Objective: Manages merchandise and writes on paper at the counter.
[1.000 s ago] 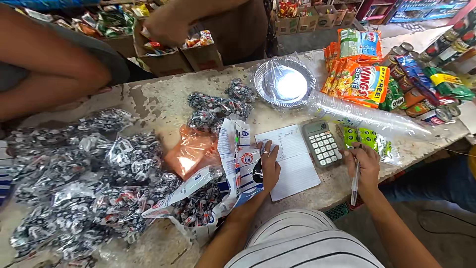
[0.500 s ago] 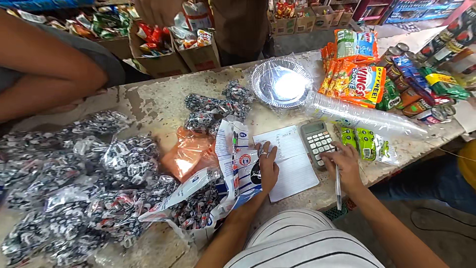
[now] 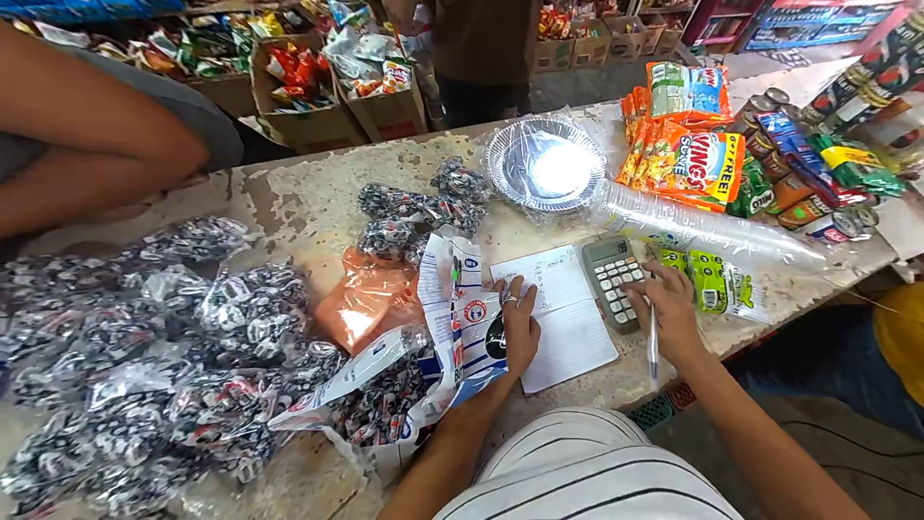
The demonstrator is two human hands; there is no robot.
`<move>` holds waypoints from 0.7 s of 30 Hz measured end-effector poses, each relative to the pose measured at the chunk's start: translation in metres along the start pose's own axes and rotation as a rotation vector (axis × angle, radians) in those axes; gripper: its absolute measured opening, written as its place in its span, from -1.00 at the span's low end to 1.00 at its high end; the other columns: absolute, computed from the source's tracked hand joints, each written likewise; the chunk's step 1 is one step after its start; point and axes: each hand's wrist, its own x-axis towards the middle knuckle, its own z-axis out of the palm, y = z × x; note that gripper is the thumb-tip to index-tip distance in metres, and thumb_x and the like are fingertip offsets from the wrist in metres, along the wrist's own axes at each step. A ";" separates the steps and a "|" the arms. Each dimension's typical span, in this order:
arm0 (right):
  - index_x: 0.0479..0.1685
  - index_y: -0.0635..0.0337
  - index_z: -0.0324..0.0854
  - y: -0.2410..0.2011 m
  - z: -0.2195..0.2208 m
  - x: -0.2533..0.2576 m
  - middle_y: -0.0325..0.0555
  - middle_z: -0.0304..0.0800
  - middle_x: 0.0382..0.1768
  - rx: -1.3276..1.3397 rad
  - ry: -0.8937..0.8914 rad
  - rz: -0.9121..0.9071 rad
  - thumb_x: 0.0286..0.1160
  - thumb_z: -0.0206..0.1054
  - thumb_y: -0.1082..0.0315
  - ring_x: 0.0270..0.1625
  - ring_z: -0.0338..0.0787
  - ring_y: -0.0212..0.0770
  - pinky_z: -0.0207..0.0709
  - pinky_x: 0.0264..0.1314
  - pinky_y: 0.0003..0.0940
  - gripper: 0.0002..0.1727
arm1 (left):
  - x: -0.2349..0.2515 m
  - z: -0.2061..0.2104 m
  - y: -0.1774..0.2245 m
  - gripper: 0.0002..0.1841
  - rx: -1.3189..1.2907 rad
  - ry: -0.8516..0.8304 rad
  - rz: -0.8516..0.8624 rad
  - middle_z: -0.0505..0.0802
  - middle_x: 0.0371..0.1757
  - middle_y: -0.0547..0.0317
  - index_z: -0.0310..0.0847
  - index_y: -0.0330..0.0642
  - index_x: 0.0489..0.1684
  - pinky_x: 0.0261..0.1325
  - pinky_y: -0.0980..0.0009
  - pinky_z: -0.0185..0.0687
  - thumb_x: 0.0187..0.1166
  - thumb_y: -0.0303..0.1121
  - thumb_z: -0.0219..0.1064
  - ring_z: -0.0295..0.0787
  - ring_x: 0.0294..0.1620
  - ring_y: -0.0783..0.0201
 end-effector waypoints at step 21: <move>-0.21 -0.08 0.82 0.025 -0.023 -0.033 -0.26 0.87 -0.04 -0.095 0.092 0.120 0.62 0.31 0.07 0.27 0.73 -0.12 0.31 0.57 0.05 -0.77 | -0.002 -0.003 0.002 -0.55 0.032 -0.005 0.019 0.58 0.49 -0.60 0.75 -0.48 0.22 0.60 -0.13 0.36 0.30 -0.77 0.27 0.37 0.58 -0.60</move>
